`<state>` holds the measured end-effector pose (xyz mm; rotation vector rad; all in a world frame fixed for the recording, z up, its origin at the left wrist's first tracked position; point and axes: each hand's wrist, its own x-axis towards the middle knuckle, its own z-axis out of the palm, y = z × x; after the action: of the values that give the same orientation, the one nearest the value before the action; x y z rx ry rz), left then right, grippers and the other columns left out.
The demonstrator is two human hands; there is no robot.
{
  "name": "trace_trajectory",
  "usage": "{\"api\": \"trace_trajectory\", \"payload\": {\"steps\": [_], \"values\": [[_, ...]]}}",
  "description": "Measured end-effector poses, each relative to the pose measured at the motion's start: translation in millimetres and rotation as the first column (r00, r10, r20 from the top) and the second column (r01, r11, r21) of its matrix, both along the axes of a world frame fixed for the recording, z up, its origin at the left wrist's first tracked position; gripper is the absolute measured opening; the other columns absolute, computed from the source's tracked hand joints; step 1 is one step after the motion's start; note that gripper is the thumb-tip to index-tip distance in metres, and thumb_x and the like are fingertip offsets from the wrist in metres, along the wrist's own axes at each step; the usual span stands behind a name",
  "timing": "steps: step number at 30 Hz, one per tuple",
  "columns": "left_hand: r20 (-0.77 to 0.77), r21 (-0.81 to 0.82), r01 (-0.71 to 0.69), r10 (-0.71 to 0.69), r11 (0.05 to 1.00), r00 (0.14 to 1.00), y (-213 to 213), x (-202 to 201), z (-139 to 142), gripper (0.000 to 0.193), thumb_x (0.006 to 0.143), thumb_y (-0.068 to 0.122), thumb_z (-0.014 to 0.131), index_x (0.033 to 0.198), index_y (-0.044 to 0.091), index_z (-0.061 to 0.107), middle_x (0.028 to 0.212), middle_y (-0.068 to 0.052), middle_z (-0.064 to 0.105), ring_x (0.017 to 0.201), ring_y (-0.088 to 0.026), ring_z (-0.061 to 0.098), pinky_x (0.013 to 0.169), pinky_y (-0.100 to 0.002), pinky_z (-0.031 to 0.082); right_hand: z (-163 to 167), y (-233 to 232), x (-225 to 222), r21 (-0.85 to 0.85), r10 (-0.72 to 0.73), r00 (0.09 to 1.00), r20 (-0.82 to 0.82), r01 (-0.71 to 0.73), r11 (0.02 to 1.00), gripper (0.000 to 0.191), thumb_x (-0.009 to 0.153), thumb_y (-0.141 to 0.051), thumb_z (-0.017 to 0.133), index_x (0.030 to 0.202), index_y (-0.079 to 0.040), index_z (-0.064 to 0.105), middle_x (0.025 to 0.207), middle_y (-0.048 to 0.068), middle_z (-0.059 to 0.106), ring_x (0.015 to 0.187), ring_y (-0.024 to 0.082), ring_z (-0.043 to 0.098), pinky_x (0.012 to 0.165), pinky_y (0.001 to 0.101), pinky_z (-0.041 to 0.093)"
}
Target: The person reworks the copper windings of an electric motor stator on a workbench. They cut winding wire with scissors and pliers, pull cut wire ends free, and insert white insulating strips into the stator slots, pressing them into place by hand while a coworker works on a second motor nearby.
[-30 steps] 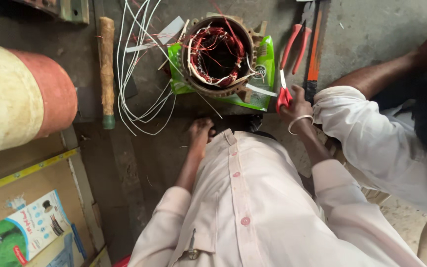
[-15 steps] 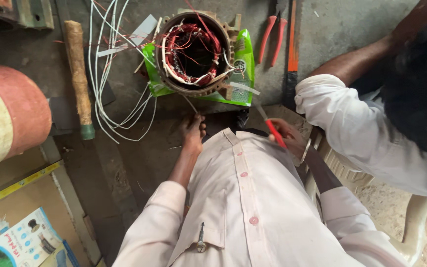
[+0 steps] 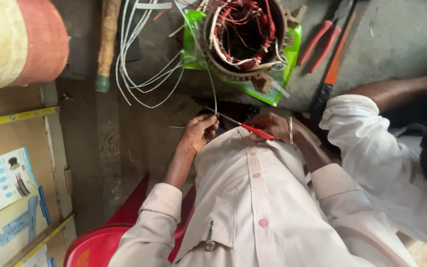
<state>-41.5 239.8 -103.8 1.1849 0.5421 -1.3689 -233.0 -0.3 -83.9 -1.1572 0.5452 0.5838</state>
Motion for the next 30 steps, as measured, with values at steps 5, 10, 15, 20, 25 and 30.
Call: {"api": "trace_trajectory", "payload": {"steps": [5,10,15,20,25,30], "values": [[0.092,-0.001,0.068,-0.068,0.998,0.994,2,9,23,0.013,0.089,0.013,0.077,0.097,0.004,0.073,0.083,-0.003,0.072,0.069,-0.008,0.066,0.055,-0.022,0.053,25,0,26,-0.083,0.168,0.985,-0.023,-0.170,0.982,0.065,0.075,-0.024,0.086,0.135,-0.007,0.068,0.098,0.006,0.077,0.086,0.013,0.067,0.077,0.0305,0.056],[0.110,0.063,0.194,-0.200,0.979,0.974,-4,22,37,0.017,0.084,0.015,0.079,0.094,0.003,0.072,0.081,-0.004,0.071,0.066,-0.008,0.065,0.053,-0.023,0.052,39,1,39,-0.098,0.158,0.984,0.080,-0.150,0.984,0.067,0.075,-0.028,0.085,0.137,-0.009,0.067,0.108,0.004,0.076,0.093,0.011,0.065,0.081,0.0296,0.054],[0.101,0.069,0.250,-0.256,0.966,0.961,-14,35,46,0.014,0.084,0.014,0.077,0.094,0.005,0.072,0.080,-0.004,0.071,0.063,-0.008,0.064,0.050,-0.023,0.050,51,2,40,-0.052,0.106,0.987,0.122,-0.101,0.994,0.067,0.075,-0.030,0.083,0.137,-0.009,0.067,0.113,0.005,0.078,0.101,0.012,0.068,0.088,0.0281,0.054],[0.147,0.117,0.284,-0.300,0.952,0.943,-20,47,58,0.014,0.085,0.014,0.075,0.094,0.005,0.073,0.077,-0.002,0.069,0.060,-0.007,0.062,0.048,-0.021,0.047,52,7,40,-0.145,0.094,0.984,0.153,-0.072,0.987,0.063,0.078,-0.034,0.085,0.133,-0.007,0.070,0.104,0.009,0.079,0.089,0.015,0.069,0.078,0.0330,0.056],[0.223,0.128,0.264,-0.287,0.956,0.932,-23,50,65,0.012,0.088,0.017,0.074,0.096,0.009,0.073,0.079,0.002,0.068,0.062,-0.006,0.062,0.049,-0.021,0.048,23,15,41,-0.725,0.237,0.959,0.153,-0.054,0.687,0.058,0.079,-0.039,0.081,0.129,-0.013,0.070,0.090,0.014,0.077,0.075,0.028,0.072,0.068,0.0425,0.057],[0.365,0.194,0.231,-0.289,0.953,0.885,-24,36,50,0.010,0.090,0.017,0.076,0.095,0.009,0.073,0.079,0.003,0.067,0.063,-0.004,0.060,0.049,-0.021,0.045,-32,23,63,-0.905,0.287,0.956,-0.066,-0.179,0.385,0.041,0.096,-0.034,0.062,0.134,-0.017,0.063,0.084,0.018,0.072,0.078,0.037,0.069,0.071,0.0501,0.055]]}}
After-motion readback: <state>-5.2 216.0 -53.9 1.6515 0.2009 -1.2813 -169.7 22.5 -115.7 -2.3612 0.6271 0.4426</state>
